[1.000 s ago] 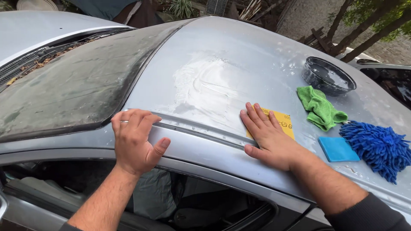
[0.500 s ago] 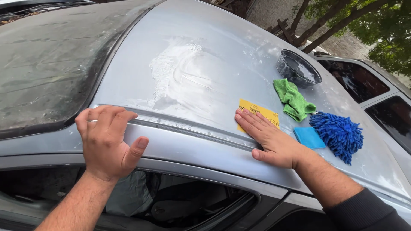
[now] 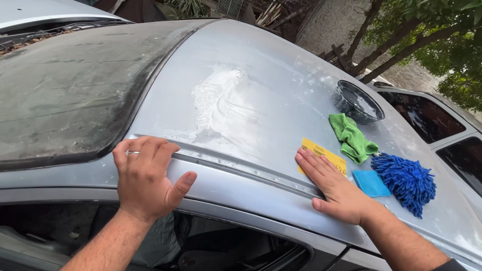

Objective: The person sands the roof of a silver car using a yellow sanding block and a blue sanding sponge. They wipe the surface with a green cloth and dip the sanding block into a bowl of water before continuing to sand.

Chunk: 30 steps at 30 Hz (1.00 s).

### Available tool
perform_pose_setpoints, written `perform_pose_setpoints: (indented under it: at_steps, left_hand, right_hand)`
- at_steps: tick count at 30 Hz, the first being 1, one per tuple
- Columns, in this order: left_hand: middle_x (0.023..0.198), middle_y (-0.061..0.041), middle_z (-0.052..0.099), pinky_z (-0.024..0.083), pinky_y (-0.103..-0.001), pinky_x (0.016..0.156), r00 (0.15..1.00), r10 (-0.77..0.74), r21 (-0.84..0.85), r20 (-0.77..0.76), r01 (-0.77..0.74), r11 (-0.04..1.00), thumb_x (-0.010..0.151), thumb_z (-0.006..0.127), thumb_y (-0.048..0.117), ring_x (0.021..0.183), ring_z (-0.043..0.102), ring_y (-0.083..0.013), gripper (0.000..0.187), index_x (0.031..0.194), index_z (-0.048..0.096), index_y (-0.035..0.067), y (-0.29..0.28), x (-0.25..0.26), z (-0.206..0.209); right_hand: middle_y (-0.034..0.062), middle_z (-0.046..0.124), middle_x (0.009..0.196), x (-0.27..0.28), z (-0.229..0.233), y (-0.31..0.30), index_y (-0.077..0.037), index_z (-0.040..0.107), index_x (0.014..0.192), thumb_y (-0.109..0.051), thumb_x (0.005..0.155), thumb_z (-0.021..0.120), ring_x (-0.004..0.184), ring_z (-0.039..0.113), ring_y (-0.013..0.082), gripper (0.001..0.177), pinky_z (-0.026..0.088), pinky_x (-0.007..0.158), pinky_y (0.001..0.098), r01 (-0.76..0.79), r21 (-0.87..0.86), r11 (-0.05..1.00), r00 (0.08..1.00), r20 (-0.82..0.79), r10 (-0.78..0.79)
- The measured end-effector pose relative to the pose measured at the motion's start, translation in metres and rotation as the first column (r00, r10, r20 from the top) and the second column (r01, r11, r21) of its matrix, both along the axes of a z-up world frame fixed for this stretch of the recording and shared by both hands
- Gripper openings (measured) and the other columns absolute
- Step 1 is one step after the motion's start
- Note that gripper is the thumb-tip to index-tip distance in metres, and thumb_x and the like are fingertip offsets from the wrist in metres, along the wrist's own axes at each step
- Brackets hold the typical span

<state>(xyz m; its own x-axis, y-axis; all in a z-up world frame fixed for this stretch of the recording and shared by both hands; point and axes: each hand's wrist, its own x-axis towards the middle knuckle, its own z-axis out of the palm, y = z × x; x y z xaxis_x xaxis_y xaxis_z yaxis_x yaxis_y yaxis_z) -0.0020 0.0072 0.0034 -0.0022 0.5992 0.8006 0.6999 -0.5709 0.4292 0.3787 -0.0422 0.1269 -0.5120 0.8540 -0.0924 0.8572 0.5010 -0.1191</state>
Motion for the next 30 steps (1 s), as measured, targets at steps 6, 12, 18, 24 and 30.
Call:
perform_pose_setpoints:
  at_steps: [6, 12, 18, 24, 30]
  left_hand:
    - [0.107, -0.011, 0.067, 0.027, -0.053, 0.114, 0.999, -0.016, 0.001, -0.047, 0.016, 1.000, 0.098, 0.036, 0.074, 0.116, 0.058, -0.0289, 0.079, 0.106, 0.072, 0.004, -0.009, 0.001, -0.001]
    - [0.104, -0.010, 0.066, 0.027, -0.053, 0.113, 1.000, -0.012, -0.046, -0.005, 0.012, 0.999, 0.094, 0.038, 0.073, 0.111, 0.058, -0.0279, 0.077, 0.102, 0.072, 0.004, -0.006, 0.000, -0.001]
    - [0.105, -0.010, 0.066, 0.027, -0.053, 0.111, 0.998, -0.023, -0.014, -0.051, 0.023, 1.000, 0.095, 0.039, 0.073, 0.112, 0.058, -0.0276, 0.076, 0.102, 0.072, 0.005, -0.012, 0.000, 0.000]
    - [0.107, -0.010, 0.065, 0.027, -0.053, 0.112, 1.000, 0.011, -0.013, 0.005, -0.011, 1.000, 0.096, 0.039, 0.072, 0.114, 0.057, -0.0286, 0.075, 0.103, 0.072, 0.005, -0.014, 0.000, -0.005]
    - [0.107, -0.011, 0.065, 0.027, -0.054, 0.111, 0.999, -0.021, -0.022, -0.047, 0.020, 1.000, 0.094, 0.040, 0.073, 0.113, 0.057, -0.0275, 0.076, 0.103, 0.072, 0.004, -0.017, 0.002, -0.003]
  right_hand:
    - [0.0200, 0.014, 0.174, -0.067, -0.002, 0.026, -0.006, 0.018, 0.165, -0.085, 0.088, 0.030, 0.163, 0.011, 0.0334, 0.110, 0.006, 0.130, 0.0481, -0.108, 0.040, 0.993, 0.994, 0.020, 0.107]
    - [0.0189, 0.017, 0.174, -0.023, -0.002, 0.004, -0.008, 0.022, 0.164, -0.085, 0.085, 0.030, 0.162, 0.011, 0.0348, 0.110, 0.007, 0.127, 0.0486, -0.044, -0.017, 0.999, 0.999, -0.009, 0.044]
    - [0.0189, 0.017, 0.175, -0.085, 0.002, 0.034, -0.007, 0.020, 0.165, -0.085, 0.087, 0.028, 0.164, 0.011, 0.0339, 0.111, 0.006, 0.130, 0.0478, -0.122, 0.000, 0.993, 0.993, -0.009, 0.122]
    - [0.0196, 0.018, 0.173, -0.051, -0.004, 0.017, -0.008, 0.021, 0.164, -0.085, 0.085, 0.027, 0.161, 0.012, 0.0347, 0.110, 0.005, 0.127, 0.0485, -0.049, -0.027, 0.998, 0.999, -0.018, 0.048]
    - [0.0198, 0.017, 0.175, -0.115, -0.002, 0.038, -0.007, 0.020, 0.166, -0.084, 0.089, 0.027, 0.163, 0.011, 0.0344, 0.109, 0.005, 0.130, 0.0504, -0.159, -0.006, 0.987, 0.987, 0.001, 0.159]
